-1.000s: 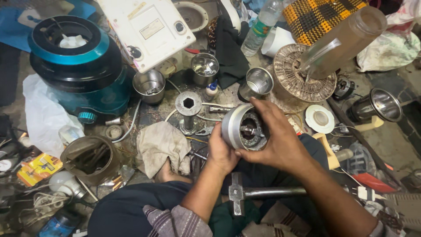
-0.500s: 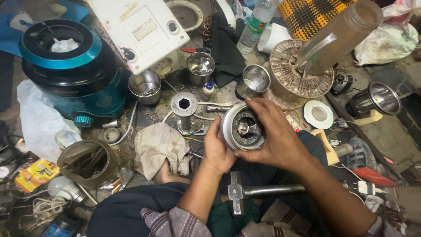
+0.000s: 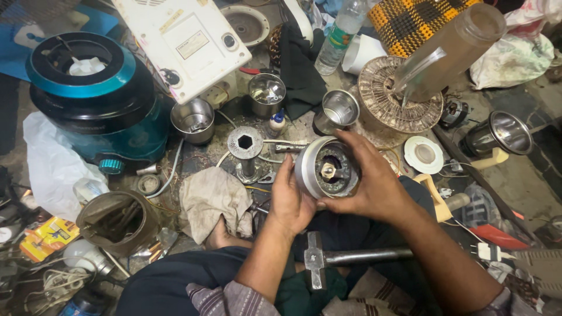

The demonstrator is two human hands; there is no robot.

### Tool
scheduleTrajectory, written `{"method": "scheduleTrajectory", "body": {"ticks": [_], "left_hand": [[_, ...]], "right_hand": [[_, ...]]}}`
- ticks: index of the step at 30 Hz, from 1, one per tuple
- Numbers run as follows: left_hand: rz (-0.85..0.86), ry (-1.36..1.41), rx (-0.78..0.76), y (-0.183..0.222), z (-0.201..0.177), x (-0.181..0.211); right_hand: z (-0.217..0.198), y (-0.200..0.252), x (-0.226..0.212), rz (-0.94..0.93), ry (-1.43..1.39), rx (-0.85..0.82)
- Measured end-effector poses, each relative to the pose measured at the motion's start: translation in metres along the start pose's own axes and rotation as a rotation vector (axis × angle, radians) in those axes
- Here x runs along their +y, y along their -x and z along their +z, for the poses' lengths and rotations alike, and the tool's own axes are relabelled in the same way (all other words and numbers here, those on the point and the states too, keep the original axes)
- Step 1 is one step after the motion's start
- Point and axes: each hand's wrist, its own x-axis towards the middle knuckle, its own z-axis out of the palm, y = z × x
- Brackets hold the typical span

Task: The person assembles a blender by inserting a blade assembly into the metal jar, wiping the interior, and screwing the jar onto the base. They use pliers and a screwdriver during the process.

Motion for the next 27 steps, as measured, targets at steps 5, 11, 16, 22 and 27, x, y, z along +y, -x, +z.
{"method": "scheduleTrajectory", "body": {"ticks": [5,11,16,22,27], "left_hand": [[-0.03,-0.017,0.036,0.004,0.003,0.002],[0.013,-0.041,-0.023,0.0,-0.001,-0.002],[-0.062,-0.104,0.075,-0.002,-0.004,-0.008],[-0.001,-0.057,-0.051,-0.001,-0.003,-0.023],[0.051,-0.062,-0.006,0.001,-0.003,-0.032]], "right_hand": [[-0.001,0.0,-0.001,-0.007,0.04,0.022],[-0.004,0.003,-0.005,-0.06,0.038,0.079],[-0.006,0.007,-0.006,0.006,0.035,0.097],[-0.001,0.012,-0.002,0.063,-0.053,0.172],[0.009,0.019,0.006,0.338,-0.397,0.243]]}}
